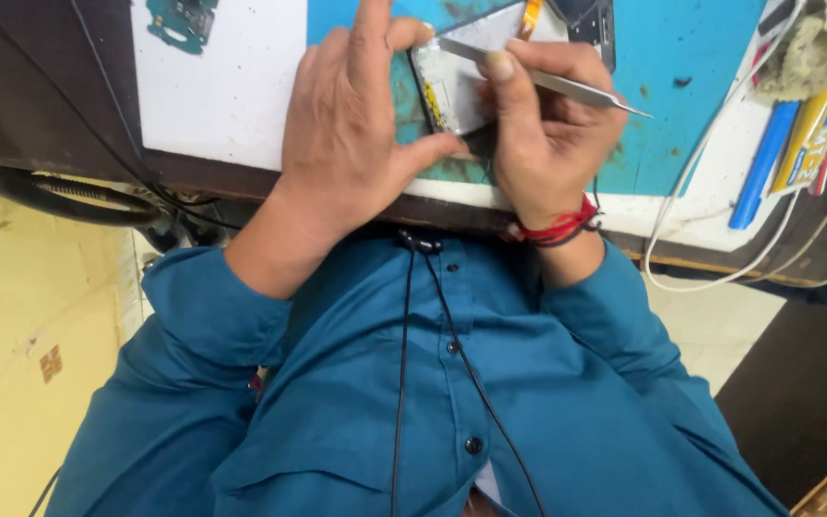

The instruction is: The person disassembles a smartphone, removes the screen and internal components, cleans the frame with a cloth, and applies adhesive along the edges. The person uses tweezers and a cloth to handle small parts and wipe surfaces.

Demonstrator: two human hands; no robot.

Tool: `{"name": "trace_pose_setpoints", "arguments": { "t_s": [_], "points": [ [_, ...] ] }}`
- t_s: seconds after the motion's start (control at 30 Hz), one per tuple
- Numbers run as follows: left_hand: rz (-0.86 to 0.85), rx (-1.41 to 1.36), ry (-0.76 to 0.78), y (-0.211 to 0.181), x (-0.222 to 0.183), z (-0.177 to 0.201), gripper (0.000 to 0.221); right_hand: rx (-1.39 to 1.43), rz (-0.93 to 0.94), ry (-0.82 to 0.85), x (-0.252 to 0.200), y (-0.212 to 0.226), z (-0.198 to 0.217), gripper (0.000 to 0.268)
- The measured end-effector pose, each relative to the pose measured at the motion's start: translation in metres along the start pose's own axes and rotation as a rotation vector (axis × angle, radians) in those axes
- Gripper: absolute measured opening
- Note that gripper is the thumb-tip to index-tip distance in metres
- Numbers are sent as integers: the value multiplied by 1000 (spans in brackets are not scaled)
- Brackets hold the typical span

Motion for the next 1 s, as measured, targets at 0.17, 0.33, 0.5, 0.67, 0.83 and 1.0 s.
{"name": "trace_pose_setpoints", "arguments": {
  "t_s": [0.17, 0.33, 0.5, 0.67, 0.83, 1.0],
  "points": [
    [10, -11, 7, 1, -2, -5, 116, -170, 33, 32, -5, 6, 0, 8],
    [6, -9, 3, 2, -2, -5, 117, -283, 2, 174, -4, 13, 2, 10],
    [9, -21, 3, 2, 0, -2, 121, -215, 39, 143, 0, 7, 2, 10],
    [20, -19, -3, 1, -3, -3, 109, -346, 200, 8, -12, 20, 1, 9],
    [22, -12, 6, 5, -5, -7, 103, -448, 349, 125, -12, 37, -13, 7],
    [5, 19, -2, 6, -6, -9, 100, -432, 269, 242, -7, 28, -14, 12]
  ]
}}
Point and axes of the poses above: each hand's wrist, its own x-axis towards the middle knuckle, its own z-axis out of the back of the hand, y = z × x, the point moved 8 cm from there along x, towards the middle knuckle, and after that the axes turned 10 degrees about -z, right-handed, at the moved point
